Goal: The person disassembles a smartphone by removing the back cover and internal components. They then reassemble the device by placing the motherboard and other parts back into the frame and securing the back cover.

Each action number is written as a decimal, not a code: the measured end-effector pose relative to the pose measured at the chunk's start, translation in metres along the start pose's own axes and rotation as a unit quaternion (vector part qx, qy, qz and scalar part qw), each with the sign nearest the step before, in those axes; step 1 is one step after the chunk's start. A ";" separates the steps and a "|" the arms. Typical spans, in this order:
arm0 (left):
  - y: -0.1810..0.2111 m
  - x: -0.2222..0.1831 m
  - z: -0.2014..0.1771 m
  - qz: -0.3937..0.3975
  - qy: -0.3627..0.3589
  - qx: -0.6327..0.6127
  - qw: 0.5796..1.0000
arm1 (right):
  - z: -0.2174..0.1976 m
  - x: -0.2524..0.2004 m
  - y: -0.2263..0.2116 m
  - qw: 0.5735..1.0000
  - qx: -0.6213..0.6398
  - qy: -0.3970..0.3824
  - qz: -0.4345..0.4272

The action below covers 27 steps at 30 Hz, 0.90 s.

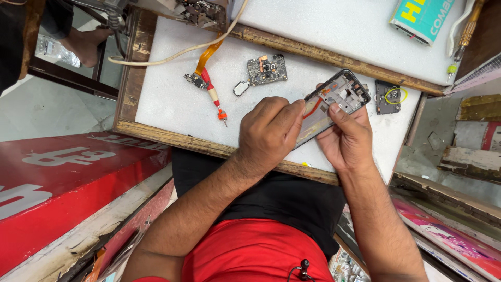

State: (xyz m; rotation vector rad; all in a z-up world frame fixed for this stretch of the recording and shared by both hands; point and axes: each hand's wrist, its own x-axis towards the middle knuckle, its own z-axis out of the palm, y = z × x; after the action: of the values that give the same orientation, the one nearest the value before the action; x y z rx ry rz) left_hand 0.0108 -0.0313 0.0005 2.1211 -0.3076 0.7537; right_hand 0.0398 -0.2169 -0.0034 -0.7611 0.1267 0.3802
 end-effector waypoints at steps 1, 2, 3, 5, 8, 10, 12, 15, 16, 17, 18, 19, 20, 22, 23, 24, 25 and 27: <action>0.000 0.000 0.001 -0.009 0.001 -0.006 1.000 | 0.000 0.000 0.000 1.000 -0.002 0.006 -0.001; 0.000 0.000 0.002 -0.017 0.003 -0.011 1.000 | 0.000 0.001 0.001 1.000 -0.005 0.011 -0.002; 0.000 -0.001 0.003 -0.031 0.003 -0.022 0.999 | -0.001 0.001 0.001 1.000 -0.007 0.018 -0.004; 0.000 -0.001 0.004 -0.056 0.002 -0.044 0.997 | -0.002 0.001 0.001 1.000 -0.010 0.014 -0.006; -0.002 -0.001 0.004 -0.087 -0.012 -0.068 0.994 | -0.003 0.001 0.001 1.000 -0.006 0.010 -0.007; -0.004 0.002 0.001 -0.110 -0.035 -0.095 0.989 | -0.003 0.002 0.001 1.000 -0.003 0.009 -0.007; -0.006 0.005 -0.002 -0.135 -0.059 -0.113 0.983 | -0.002 0.002 0.001 1.000 -0.004 0.015 -0.007; -0.007 0.010 -0.006 -0.174 -0.097 -0.133 0.971 | -0.002 0.001 0.001 1.000 -0.002 0.014 -0.007; -0.008 0.011 -0.008 -0.186 -0.108 -0.141 0.966 | -0.002 0.001 0.001 1.000 -0.002 0.011 -0.007; -0.008 0.013 -0.010 -0.197 -0.119 -0.150 0.962 | -0.002 0.001 0.001 1.000 -0.001 0.007 -0.009; -0.009 0.016 -0.011 -0.199 -0.123 -0.157 0.960 | -0.002 0.002 0.001 1.000 -0.001 0.004 -0.010; -0.009 0.018 -0.012 -0.202 -0.126 -0.164 0.957 | -0.002 0.002 0.001 1.000 -0.003 0.005 -0.011; -0.010 0.019 -0.013 -0.205 -0.130 -0.171 0.955 | -0.003 0.002 0.001 1.000 -0.005 0.005 -0.012; -0.012 0.023 -0.015 -0.220 -0.140 -0.190 0.946 | -0.003 0.002 0.002 1.000 -0.009 0.005 -0.012; -0.013 0.024 -0.015 -0.228 -0.146 -0.200 0.942 | -0.003 0.001 0.001 1.000 -0.010 0.005 -0.012; -0.014 0.025 -0.016 -0.236 -0.153 -0.206 0.937 | -0.003 0.001 0.001 1.000 -0.012 0.006 -0.011; -0.015 0.026 -0.016 -0.244 -0.160 -0.212 0.933 | -0.003 0.002 0.001 1.000 -0.013 0.006 -0.012; -0.016 0.026 -0.016 -0.249 -0.165 -0.224 0.928 | -0.004 0.001 0.002 1.000 -0.016 0.007 -0.014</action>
State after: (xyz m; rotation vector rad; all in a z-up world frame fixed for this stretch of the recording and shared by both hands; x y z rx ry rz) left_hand 0.0320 -0.0079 0.0134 1.7626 -0.0908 0.0162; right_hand 0.0406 -0.2180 -0.0076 -0.7962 0.1230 0.3518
